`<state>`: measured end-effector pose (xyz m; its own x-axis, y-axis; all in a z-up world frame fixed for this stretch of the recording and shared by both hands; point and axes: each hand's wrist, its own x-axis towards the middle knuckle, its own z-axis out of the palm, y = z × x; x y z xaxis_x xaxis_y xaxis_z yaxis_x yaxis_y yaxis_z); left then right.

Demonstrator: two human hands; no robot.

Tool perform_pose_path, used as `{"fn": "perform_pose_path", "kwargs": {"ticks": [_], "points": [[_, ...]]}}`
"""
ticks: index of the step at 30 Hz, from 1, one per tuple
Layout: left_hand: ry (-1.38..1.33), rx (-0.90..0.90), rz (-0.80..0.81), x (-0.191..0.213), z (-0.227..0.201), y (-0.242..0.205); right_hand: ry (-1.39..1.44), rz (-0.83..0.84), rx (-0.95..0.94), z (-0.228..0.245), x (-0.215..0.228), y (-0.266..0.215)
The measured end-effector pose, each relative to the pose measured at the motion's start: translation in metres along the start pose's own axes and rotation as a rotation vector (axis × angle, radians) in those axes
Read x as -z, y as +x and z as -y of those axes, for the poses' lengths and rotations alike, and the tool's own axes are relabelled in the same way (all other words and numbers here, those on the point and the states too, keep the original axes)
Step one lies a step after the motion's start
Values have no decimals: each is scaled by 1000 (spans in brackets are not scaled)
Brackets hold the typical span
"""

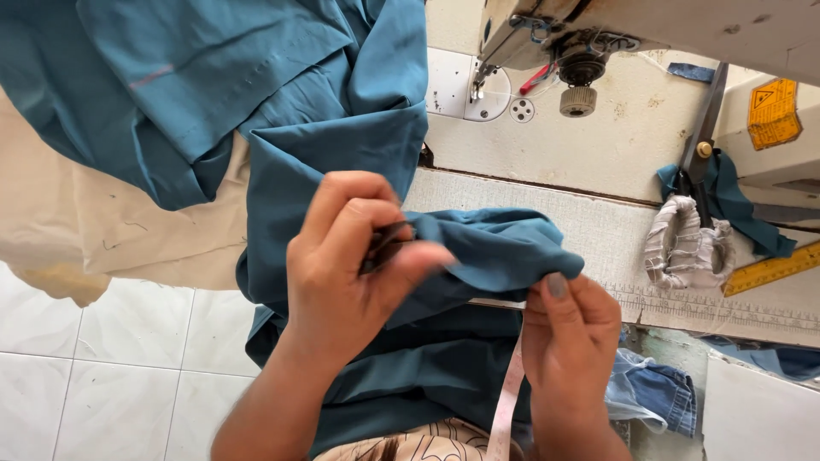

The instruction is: Cutting a section of blue fabric with large scissors and then trimming the garment hem using small snips at a sewing workstation.

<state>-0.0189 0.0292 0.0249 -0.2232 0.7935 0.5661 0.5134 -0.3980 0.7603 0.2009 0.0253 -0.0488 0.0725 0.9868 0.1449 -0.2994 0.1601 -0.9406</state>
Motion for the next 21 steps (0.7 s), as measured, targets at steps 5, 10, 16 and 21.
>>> {"fn": "perform_pose_path", "kwargs": {"ticks": [5,10,16,21], "points": [[-36,-174,435,9,8,-19,307,-34,-374,13,-1,10],[120,-196,529,18,7,-27,382,-67,-456,17,-6,20],[12,-33,410,18,-13,-20,357,-52,-393,20,-19,10],[-159,-46,322,-6,-22,-20,338,7,-322,20,-32,-7]]}}
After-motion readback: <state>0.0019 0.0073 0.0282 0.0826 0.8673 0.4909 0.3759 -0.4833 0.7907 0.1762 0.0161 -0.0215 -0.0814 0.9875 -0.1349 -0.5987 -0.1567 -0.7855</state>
